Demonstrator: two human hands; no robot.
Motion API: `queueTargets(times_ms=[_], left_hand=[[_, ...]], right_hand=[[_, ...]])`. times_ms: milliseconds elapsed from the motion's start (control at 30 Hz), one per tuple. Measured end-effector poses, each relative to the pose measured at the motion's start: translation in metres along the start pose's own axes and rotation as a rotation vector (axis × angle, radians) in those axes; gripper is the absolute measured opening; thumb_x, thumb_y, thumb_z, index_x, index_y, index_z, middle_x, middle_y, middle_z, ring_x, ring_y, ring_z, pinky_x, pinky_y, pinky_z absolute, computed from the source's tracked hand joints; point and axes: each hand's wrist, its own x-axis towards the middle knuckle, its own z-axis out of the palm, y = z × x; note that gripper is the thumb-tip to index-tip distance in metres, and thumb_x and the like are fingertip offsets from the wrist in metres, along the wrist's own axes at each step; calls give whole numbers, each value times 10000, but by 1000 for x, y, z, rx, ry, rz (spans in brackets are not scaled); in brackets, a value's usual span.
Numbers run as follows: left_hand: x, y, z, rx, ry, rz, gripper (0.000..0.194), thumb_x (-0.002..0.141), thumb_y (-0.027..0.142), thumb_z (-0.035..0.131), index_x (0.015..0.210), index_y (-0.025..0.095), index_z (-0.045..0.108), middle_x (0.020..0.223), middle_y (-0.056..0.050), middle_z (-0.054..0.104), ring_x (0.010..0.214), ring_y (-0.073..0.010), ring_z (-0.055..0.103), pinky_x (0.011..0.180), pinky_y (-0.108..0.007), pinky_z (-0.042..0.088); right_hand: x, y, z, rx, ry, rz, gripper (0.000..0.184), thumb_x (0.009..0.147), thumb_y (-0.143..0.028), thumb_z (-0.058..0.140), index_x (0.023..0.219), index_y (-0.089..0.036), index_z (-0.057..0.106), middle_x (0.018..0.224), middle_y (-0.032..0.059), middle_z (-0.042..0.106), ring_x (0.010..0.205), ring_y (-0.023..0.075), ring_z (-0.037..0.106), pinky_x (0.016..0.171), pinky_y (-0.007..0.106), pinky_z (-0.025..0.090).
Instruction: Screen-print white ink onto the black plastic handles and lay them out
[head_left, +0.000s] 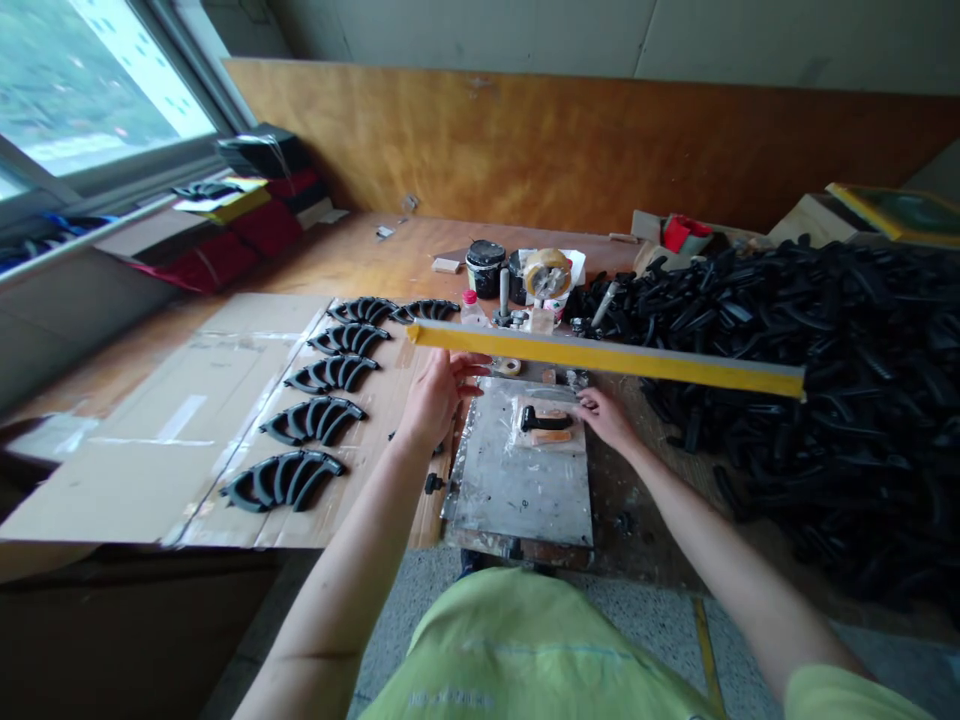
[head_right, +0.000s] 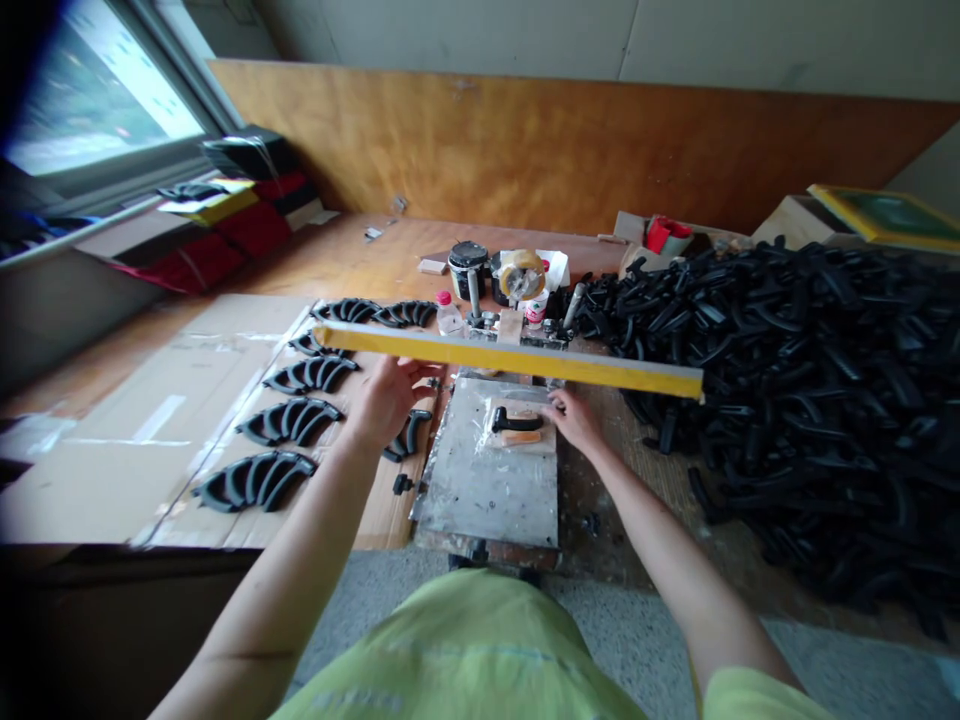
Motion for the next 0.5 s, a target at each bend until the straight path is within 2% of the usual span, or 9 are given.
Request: queueTargets(times_ms=[100,167,233,300,333,367,400,467,500], left_hand=[[-4,-18,5,-33,66,-77,476,847,548,523,1141,176,570,864,-54,691,749,-143,658,583,-210,502],[-22,-46,7,-5,47,-294,523,846,562,527,1176,157,543,904,-90,705,719,-157,669,547,-225,510],[-46,-78,7,39,-32,-566,566,836,578,535,1185,132,532,969,-144,708,744,-198,688,523,-260,527],[-67,-105,3,35,-54,-699,523,842,560,539,1136,128,557,983,-158,711,795,-224,699,545,-280,544],[-75,-114,-3,34,-40,-715,482,843,543,545,1082,126,582,960,-154,716,803,-227,702,554,-277,546],[-79,-121,-13,47,-16,-708,444,840,526,554,1019,122,606,932,-151,721,793,-225,703,558,-270,543],[-80,-125,-27,83,19,-692,421,832,513,563,953,115,625,902,-150,724,768,-221,703,552,-262,536],[-74,-127,-67,208,121,-647,427,818,515,552,861,102,651,869,-152,729,697,-209,695,532,-253,522],[-68,-127,-91,284,206,-636,448,819,524,521,814,97,656,822,-151,728,650,-201,683,515,-251,512]], right_hand=[[-14,-25,30,-134,-31,-73,230,766,-221,715,995,-211,693,947,43,653,948,206,580,893,365,458],[-21,-50,40,-170,-16,-96,144,803,-207,681,945,-220,700,909,45,628,943,204,558,897,361,441],[-31,-78,47,-150,28,-126,132,841,-226,645,960,-212,699,892,54,611,927,200,546,867,338,444],[-43,-100,53,-110,8,-246,174,868,-245,615,1022,-218,691,905,55,615,931,194,541,851,319,446],[-49,-105,54,-94,-39,-326,200,883,-248,596,1063,-228,682,920,50,626,932,186,542,855,312,444],[-53,-104,52,-94,-96,-386,224,901,-235,567,1099,-243,671,940,40,639,938,176,546,866,305,441],[-57,-96,45,-124,-146,-385,247,918,-213,534,1123,-267,661,970,24,652,953,162,551,884,293,436],[-61,-62,18,-260,-175,-200,311,935,-139,462,1123,-290,658,1040,4,667,1010,140,554,925,276,421],[-62,-38,-1,-383,-138,23,324,932,-118,446,1084,-298,669,1057,-2,669,1042,135,553,934,267,418]])
